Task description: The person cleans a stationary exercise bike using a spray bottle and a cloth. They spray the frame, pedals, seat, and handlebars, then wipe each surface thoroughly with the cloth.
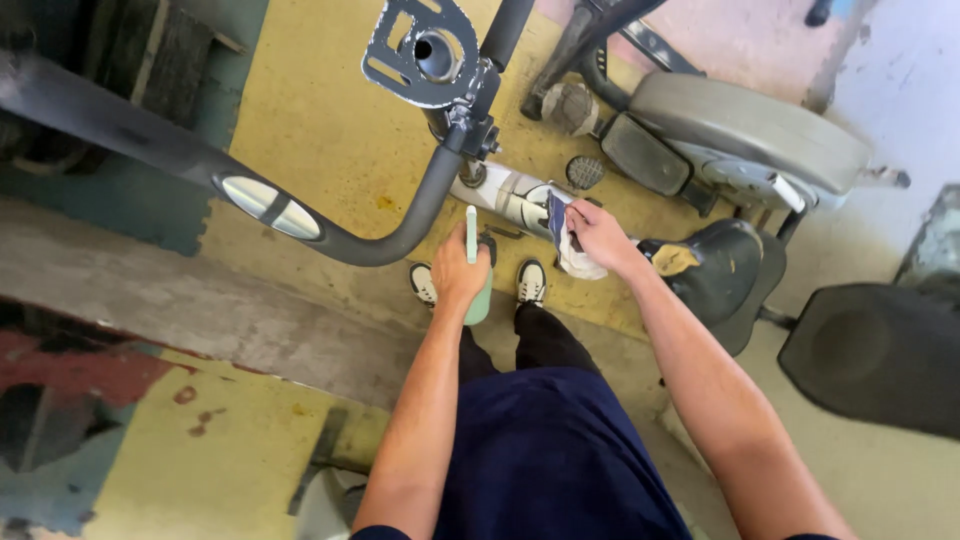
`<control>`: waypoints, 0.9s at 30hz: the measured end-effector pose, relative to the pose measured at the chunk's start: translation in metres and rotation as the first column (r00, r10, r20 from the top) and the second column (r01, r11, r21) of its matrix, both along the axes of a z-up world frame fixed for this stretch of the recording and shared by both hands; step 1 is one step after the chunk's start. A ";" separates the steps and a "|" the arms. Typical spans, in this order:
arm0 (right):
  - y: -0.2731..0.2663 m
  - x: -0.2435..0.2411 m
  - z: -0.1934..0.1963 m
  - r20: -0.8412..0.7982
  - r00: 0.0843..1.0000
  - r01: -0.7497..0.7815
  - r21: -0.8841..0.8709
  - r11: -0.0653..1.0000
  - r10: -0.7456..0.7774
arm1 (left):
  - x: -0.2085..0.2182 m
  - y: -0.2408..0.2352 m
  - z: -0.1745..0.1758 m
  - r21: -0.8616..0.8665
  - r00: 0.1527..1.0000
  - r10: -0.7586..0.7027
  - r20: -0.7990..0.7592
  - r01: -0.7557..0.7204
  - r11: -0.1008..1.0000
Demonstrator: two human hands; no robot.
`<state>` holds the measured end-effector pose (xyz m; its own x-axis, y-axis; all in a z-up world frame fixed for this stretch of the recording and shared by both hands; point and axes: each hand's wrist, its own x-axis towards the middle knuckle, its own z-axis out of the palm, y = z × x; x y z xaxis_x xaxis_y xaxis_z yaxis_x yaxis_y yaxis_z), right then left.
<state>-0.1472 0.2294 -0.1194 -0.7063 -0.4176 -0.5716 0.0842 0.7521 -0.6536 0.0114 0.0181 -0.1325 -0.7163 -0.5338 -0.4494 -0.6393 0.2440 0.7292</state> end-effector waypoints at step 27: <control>-0.124 -0.043 -0.101 -0.465 -0.646 -0.449 0.873 0.192 0.606 | 0.005 0.045 -0.074 -0.042 0.936 0.313 -0.162 -0.323 0.945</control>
<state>-0.1899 0.1051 -0.2201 0.2901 -0.9494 -0.1204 -0.7958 -0.3092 0.5207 0.0162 0.0631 -0.2067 -0.5608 -0.7699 -0.3046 -0.5751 0.0976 0.8123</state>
